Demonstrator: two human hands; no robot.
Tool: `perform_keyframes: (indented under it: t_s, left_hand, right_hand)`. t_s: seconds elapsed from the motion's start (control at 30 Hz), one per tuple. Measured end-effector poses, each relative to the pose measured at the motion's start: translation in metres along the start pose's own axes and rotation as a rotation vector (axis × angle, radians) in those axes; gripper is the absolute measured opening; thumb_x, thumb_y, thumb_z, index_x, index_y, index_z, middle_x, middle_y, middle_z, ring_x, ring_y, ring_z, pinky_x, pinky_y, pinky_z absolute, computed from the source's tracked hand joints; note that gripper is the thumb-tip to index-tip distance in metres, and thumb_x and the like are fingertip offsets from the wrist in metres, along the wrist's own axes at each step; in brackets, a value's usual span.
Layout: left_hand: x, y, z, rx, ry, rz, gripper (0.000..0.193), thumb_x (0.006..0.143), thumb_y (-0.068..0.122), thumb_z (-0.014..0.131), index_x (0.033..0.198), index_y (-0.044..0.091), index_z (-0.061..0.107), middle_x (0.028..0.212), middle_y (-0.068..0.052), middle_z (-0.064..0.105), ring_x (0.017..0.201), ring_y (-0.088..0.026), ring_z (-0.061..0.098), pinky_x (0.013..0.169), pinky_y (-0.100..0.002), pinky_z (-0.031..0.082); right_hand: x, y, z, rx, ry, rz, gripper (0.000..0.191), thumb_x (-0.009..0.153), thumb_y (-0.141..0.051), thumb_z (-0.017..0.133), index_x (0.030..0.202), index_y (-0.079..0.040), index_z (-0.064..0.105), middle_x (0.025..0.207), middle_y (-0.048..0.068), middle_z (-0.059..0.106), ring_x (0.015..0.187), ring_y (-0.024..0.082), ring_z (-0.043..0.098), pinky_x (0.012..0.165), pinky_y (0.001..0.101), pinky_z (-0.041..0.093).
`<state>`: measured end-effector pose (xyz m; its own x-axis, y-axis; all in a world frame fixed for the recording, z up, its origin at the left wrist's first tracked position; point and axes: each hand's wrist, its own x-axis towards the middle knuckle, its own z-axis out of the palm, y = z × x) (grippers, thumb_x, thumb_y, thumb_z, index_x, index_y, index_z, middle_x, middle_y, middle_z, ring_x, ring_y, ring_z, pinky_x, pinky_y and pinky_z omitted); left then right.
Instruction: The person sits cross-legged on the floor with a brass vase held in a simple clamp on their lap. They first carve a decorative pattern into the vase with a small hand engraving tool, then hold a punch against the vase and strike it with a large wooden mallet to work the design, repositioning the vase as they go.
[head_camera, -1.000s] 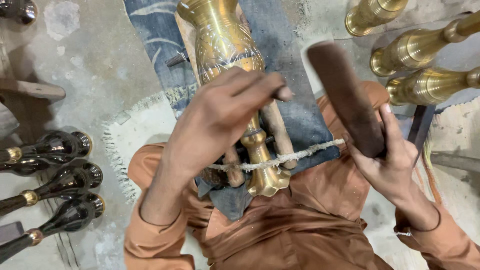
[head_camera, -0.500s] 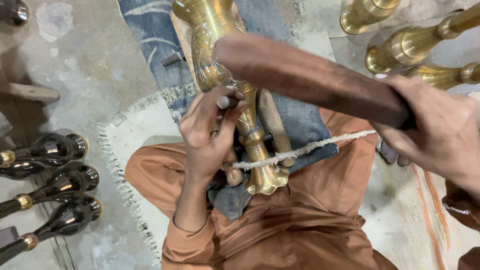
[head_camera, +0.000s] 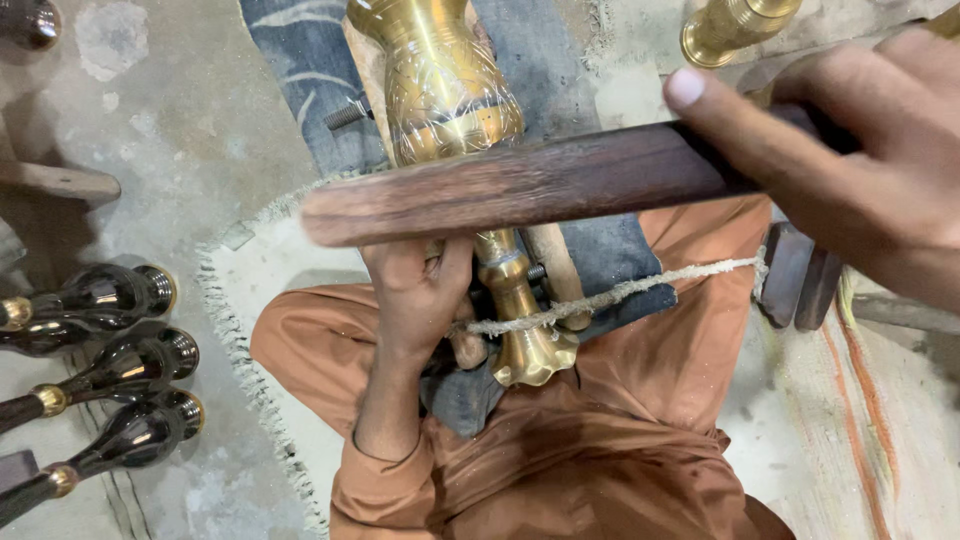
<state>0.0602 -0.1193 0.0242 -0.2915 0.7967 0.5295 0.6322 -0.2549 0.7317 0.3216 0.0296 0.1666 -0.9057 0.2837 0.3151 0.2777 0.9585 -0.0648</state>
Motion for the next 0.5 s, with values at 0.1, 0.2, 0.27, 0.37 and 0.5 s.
perform_keyframes:
  t_s: [0.1, 0.2, 0.27, 0.37, 0.5]
  left_hand:
    - [-0.006, -0.003, 0.004, 0.016, 0.007, -0.209, 0.012, 0.088, -0.005, 0.074, 0.099, -0.002, 0.072, 0.074, -0.015, 0.065, 0.065, -0.025, 0.062, 0.067, -0.040, 0.049]
    - [-0.007, 0.000, 0.006, 0.019, 0.034, -0.218, 0.013, 0.089, -0.004, 0.074, 0.102, 0.000, 0.071, 0.073, -0.012, 0.067, 0.062, -0.021, 0.062, 0.065, -0.035, 0.048]
    - [-0.005, 0.004, 0.006, 0.037, 0.055, -0.159, 0.016, 0.090, -0.004, 0.074, 0.104, 0.000, 0.069, 0.080, -0.011, 0.069, 0.068, -0.021, 0.064, 0.068, -0.034, 0.049]
    - [0.000, 0.015, 0.006, 0.043, 0.079, -0.159, 0.016, 0.093, -0.002, 0.079, 0.105, -0.001, 0.068, 0.086, -0.011, 0.070, 0.071, -0.019, 0.063, 0.069, -0.033, 0.049]
    - [0.006, 0.028, 0.008, -0.001, 0.117, -0.210, 0.017, 0.096, -0.003, 0.075, 0.111, -0.003, 0.067, 0.094, -0.011, 0.072, 0.075, -0.018, 0.065, 0.073, -0.033, 0.053]
  right_hand:
    - [0.009, 0.002, -0.004, -0.148, -0.180, -0.056, 0.084, 0.075, 0.002, 0.084, 0.149, -0.010, 0.047, 0.083, 0.015, 0.065, 0.062, 0.028, 0.057, 0.058, 0.0413, 0.046]
    - [0.015, 0.004, -0.005, -0.377, -0.448, -0.013, 0.088, 0.077, -0.012, 0.085, 0.153, -0.024, 0.043, 0.081, 0.009, 0.066, 0.061, 0.023, 0.062, 0.060, 0.0381, 0.050]
    - [0.017, 0.005, -0.004, -0.255, -0.338, -0.026, 0.077, 0.087, -0.008, 0.079, 0.154, -0.018, 0.043, 0.092, 0.010, 0.067, 0.072, 0.023, 0.064, 0.067, 0.0348, 0.052]
    - [0.022, 0.007, 0.000, 0.143, 0.016, -0.030, 0.057, 0.094, 0.009, 0.070, 0.147, 0.004, 0.050, 0.112, 0.020, 0.067, 0.093, 0.031, 0.067, 0.077, 0.0364, 0.052]
    - [0.030, 0.005, 0.001, 0.089, 0.005, -0.039, 0.058, 0.091, 0.005, 0.074, 0.145, 0.002, 0.053, 0.103, 0.019, 0.067, 0.085, 0.029, 0.066, 0.071, 0.0372, 0.051]
